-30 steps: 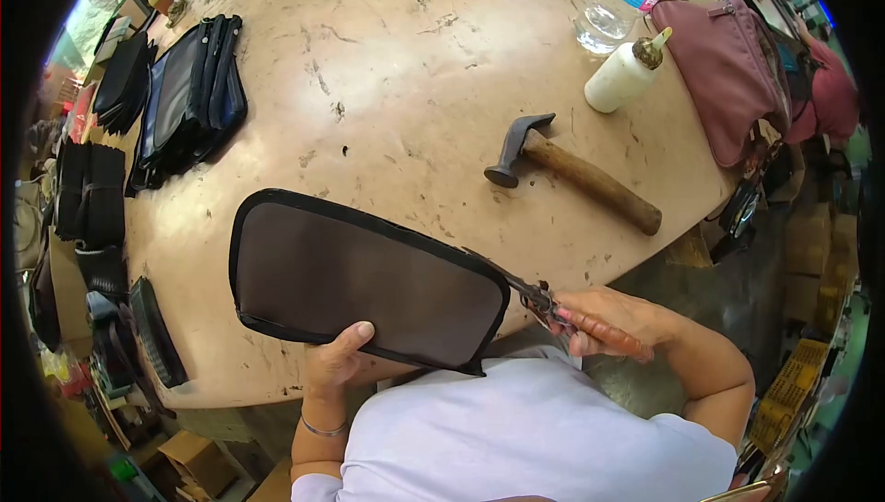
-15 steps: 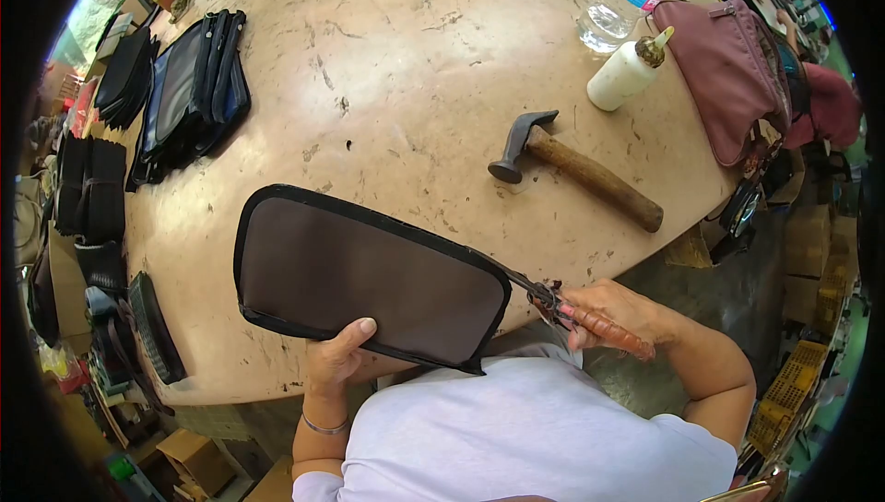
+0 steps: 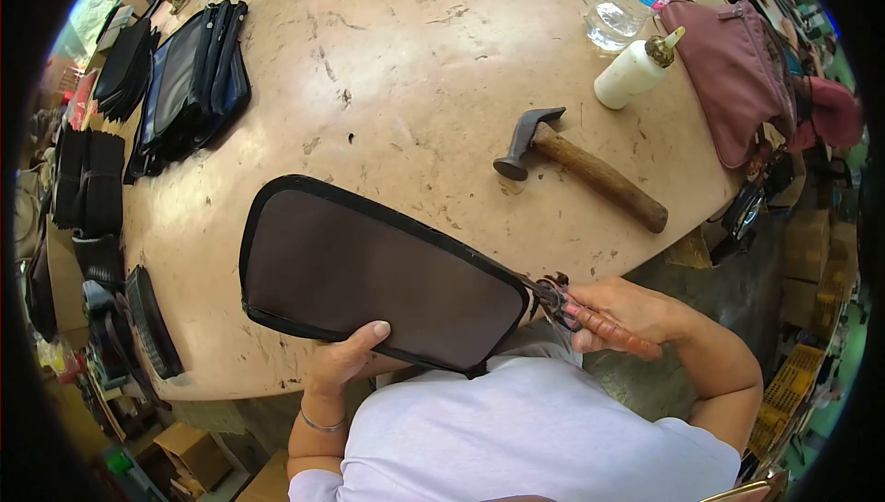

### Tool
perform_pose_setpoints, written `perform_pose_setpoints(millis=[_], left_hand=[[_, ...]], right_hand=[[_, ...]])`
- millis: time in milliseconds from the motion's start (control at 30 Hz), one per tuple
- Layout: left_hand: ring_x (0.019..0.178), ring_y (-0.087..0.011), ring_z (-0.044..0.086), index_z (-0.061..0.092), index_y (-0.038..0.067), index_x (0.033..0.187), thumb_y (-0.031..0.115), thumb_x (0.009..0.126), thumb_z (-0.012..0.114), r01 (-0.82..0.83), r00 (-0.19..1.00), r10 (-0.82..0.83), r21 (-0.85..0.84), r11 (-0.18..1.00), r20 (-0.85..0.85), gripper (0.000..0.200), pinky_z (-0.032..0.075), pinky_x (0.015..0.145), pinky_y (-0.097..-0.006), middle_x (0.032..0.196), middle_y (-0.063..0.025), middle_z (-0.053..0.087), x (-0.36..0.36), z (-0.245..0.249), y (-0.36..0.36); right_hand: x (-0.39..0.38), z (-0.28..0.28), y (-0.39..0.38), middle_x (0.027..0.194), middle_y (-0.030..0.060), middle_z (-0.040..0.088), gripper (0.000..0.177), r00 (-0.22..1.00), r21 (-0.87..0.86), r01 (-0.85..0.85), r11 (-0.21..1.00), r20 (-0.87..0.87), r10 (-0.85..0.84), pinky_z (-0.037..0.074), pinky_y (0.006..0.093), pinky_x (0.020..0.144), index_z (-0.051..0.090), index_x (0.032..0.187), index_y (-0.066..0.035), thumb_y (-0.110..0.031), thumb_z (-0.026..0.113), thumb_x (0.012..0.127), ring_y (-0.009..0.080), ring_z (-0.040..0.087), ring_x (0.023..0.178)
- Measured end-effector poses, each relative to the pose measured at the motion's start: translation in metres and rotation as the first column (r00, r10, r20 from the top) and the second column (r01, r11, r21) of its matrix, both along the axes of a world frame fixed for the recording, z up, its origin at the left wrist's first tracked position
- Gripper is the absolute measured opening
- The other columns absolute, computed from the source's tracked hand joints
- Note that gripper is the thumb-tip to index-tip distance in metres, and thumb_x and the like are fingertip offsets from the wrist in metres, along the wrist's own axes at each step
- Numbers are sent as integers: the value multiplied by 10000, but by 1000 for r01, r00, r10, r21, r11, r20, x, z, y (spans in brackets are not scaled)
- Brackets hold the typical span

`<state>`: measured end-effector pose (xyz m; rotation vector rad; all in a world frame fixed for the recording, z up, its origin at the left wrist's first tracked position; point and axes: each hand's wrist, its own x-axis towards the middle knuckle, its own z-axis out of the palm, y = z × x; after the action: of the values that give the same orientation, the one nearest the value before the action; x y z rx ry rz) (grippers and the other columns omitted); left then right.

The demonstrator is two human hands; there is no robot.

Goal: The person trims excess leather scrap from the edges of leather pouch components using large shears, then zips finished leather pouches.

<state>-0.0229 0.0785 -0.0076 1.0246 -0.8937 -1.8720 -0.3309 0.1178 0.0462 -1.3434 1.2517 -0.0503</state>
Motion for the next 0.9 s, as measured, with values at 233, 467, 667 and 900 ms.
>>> perform_pose_setpoints(millis=[233, 467, 667, 900], left_hand=[[900, -198, 551, 503, -30, 1046, -43, 720, 593, 9, 1000, -8, 30, 1000, -21, 338, 458, 792, -278, 1004, -118, 548, -2, 0, 0], [902, -209, 545, 485, -49, 1055, -25, 711, 602, 11, 1000, -11, 81, 997, 2, 364, 459, 795, -293, 1000, -134, 541, -2, 2, -1], [926, -202, 526, 478, -45, 1063, -29, 716, 593, 79, 997, -76, 115, 990, -26, 367, 444, 815, -297, 1030, -122, 527, -4, 0, -2], [945, -199, 520, 472, -37, 1085, -53, 717, 583, 86, 995, -80, 87, 993, -66, 385, 424, 845, -305, 1043, -116, 525, -7, 0, -2]], right_hand=[[-1, -4, 1, 561, 122, 475, 455, 1000, -73, -15, 997, 19, 17, 373, 345, 518, 444, 691, -11, -433, 606, 740, 254, 464, 528], [2, -3, 0, 487, 76, 453, 378, 996, -6, 83, 997, -12, -83, 359, 323, 475, 481, 671, -24, -366, 619, 752, 211, 400, 454], [2, -6, -10, 587, 116, 493, 455, 1000, -86, -15, 996, 16, 16, 375, 336, 523, 451, 704, -14, -436, 617, 732, 247, 475, 543], [2, -8, -17, 592, 116, 490, 442, 997, -128, -58, 990, 33, 63, 370, 334, 522, 441, 704, -18, -421, 622, 733, 249, 467, 544]])
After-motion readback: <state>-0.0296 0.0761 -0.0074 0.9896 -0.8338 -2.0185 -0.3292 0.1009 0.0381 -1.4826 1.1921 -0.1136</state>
